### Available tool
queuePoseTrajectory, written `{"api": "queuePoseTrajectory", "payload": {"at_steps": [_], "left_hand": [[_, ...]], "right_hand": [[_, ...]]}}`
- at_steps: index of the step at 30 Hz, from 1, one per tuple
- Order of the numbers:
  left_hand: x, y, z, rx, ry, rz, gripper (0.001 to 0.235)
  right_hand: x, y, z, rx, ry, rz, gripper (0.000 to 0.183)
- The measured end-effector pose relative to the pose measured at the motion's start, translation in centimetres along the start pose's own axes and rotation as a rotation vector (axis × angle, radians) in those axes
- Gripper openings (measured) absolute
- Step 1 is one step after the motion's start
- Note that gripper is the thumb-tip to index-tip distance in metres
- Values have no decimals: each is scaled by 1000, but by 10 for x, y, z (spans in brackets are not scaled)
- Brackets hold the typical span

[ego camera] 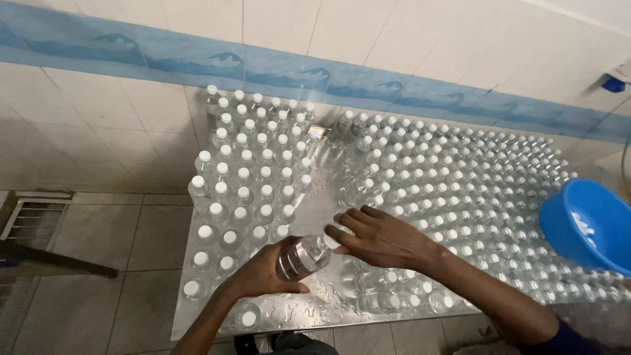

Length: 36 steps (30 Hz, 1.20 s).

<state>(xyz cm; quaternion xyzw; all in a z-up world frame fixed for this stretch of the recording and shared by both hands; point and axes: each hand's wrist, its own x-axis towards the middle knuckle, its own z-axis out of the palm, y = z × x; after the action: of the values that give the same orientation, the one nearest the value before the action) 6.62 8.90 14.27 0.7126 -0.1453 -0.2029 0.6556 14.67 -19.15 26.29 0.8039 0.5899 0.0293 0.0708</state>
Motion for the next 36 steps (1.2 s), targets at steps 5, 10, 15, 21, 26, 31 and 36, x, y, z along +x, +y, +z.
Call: {"api": "queuePoseTrajectory", "payload": {"at_steps": [5,10,15,21,26,31,36], "left_hand": [[-6,-8,-3,332,-152,25,92],[0,-18,-2,405,-354,18,95],[12,4,10,377,-348,-47,88],[35,5,18,344,-276,-98,93],[44,-1,19,194,-336,-47,95],[53,2,23,163,-474,-127,89],[54,25,30,505,-353,-185,80]], "right_hand": [[-7,-10,11,203,-116,-137,45],[-32,-33,35,170,-43,-166,50],[-45,-41,46,739,-206,429,63],[-45,-25,8,1548,-429,1062,83],[-87,-3,65,-54,6,47,55],[-83,-24,78,525,50,355,57],[-55,-25,46,1677,-226,1336,62]]}}
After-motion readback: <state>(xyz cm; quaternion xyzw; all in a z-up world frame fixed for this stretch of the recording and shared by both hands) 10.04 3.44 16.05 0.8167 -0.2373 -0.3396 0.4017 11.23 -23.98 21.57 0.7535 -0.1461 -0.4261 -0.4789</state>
